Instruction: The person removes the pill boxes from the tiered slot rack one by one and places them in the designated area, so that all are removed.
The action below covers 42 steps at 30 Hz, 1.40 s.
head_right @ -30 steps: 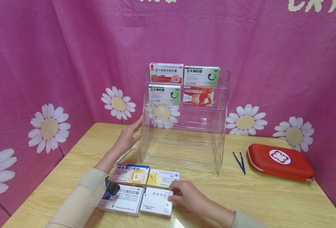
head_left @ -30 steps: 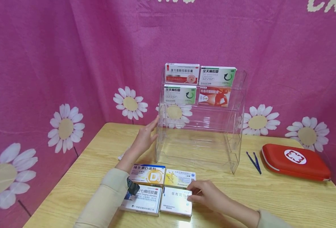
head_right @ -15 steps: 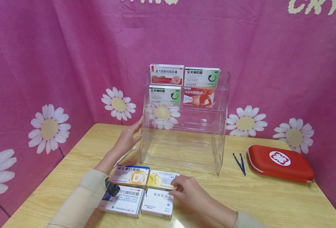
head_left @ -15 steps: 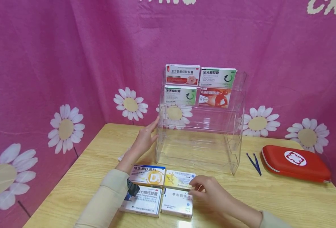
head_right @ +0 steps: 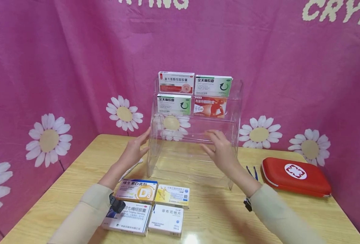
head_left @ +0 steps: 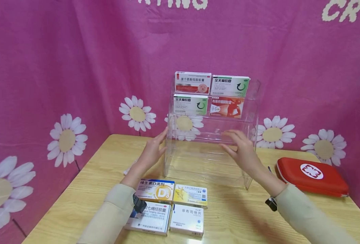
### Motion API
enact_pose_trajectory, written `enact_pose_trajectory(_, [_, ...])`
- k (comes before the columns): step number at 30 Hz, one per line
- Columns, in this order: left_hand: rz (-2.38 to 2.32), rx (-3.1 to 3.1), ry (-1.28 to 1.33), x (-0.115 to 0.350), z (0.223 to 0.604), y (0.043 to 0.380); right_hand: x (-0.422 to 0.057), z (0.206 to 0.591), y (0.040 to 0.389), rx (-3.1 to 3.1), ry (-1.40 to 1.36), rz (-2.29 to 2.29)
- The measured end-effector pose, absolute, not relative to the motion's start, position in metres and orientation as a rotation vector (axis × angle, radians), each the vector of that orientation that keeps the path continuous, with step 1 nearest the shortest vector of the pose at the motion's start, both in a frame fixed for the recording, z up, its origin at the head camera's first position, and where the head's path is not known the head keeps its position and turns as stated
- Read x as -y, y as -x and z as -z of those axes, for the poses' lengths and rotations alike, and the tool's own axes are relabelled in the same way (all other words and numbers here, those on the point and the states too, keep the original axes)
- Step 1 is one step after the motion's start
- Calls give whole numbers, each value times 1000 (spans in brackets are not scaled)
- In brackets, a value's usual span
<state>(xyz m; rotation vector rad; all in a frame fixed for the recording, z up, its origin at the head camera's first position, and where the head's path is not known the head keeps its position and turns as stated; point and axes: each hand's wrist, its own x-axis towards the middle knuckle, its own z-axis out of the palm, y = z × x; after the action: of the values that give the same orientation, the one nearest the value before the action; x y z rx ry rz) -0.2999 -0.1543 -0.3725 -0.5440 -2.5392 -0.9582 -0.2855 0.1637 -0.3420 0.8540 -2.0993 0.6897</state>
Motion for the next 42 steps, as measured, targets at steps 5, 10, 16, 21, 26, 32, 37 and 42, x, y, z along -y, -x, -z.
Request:
enact_pose_trajectory(5, [976, 2556, 535, 152, 374, 299, -174, 314, 320, 2112, -701, -708])
enact_pose_trajectory(10, [983, 2559, 534, 151, 376, 298, -182, 289, 350, 2151, -571, -666])
enact_pose_trajectory(16, [978, 2572, 511, 150, 378, 296, -190, 276, 374, 2277, -469, -474])
enact_pose_trajectory(21, [974, 2587, 494, 149, 377, 295, -192, 277, 380, 2321, -460, -457])
enact_pose_trajectory(26, [966, 2578, 491, 150, 375, 296, -191, 280, 379, 2282, -473, -538])
enact_pose_trajectory(32, [956, 2566, 492, 153, 374, 298, -190, 277, 381, 2196, -545, -605])
enact_pose_trajectory(37, [968, 2559, 502, 152, 374, 299, -191, 274, 382, 2143, -570, -643])
enact_pose_trajectory(42, [961, 2551, 520, 152, 373, 299, -191, 273, 379, 2026, -583, -684])
